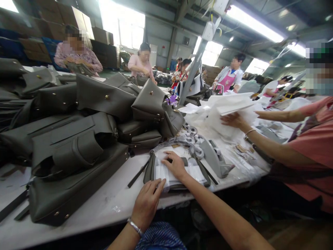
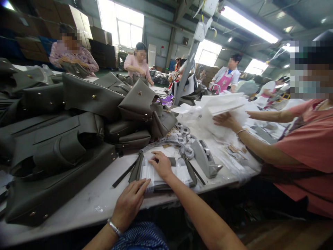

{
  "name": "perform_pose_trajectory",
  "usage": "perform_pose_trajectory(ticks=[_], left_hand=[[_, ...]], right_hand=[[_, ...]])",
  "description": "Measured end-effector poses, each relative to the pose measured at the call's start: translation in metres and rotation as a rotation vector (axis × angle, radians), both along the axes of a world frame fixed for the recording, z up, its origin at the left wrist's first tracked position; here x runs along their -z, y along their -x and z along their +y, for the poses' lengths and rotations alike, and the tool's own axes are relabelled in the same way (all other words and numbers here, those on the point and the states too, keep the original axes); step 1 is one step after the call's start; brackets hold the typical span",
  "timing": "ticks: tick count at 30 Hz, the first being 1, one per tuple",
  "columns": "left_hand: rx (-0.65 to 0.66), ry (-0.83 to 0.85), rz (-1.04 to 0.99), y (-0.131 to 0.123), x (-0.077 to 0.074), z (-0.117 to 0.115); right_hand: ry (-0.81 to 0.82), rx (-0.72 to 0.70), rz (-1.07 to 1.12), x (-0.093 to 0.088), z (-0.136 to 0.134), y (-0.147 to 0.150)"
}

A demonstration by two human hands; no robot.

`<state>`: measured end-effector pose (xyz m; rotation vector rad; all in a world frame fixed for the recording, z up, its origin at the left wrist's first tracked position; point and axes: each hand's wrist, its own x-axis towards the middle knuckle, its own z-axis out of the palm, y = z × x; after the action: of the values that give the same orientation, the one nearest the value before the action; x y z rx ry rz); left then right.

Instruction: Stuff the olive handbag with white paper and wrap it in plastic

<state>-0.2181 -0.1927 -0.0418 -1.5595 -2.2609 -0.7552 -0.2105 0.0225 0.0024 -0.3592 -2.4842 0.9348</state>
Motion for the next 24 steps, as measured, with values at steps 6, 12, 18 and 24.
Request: perform_pose_trajectory(ticks=[6,12,18,24], left_hand=[[-0.013,-0.009,0.035,-0.001,0.000,0.001],[-0.023,0.006,0.032,-0.001,-0.002,0.002],[-0.024,0.004,0.018,-0.001,-0.002,0.002],[-0.033,-0.006,0.016,-0.002,-0.002,0.003]], right_hand=[[0.111,-0.036,-0.013,-0.001,-0.001,0.001],[-0.126,0.001,-0.085,-0.018,-0.004,-0.007],[-0.535,-0.177,0.006,-0.029,-0.009,-0.028],[-0.455,-0.380,-0.376,-0.019,0.002,-0.012]])
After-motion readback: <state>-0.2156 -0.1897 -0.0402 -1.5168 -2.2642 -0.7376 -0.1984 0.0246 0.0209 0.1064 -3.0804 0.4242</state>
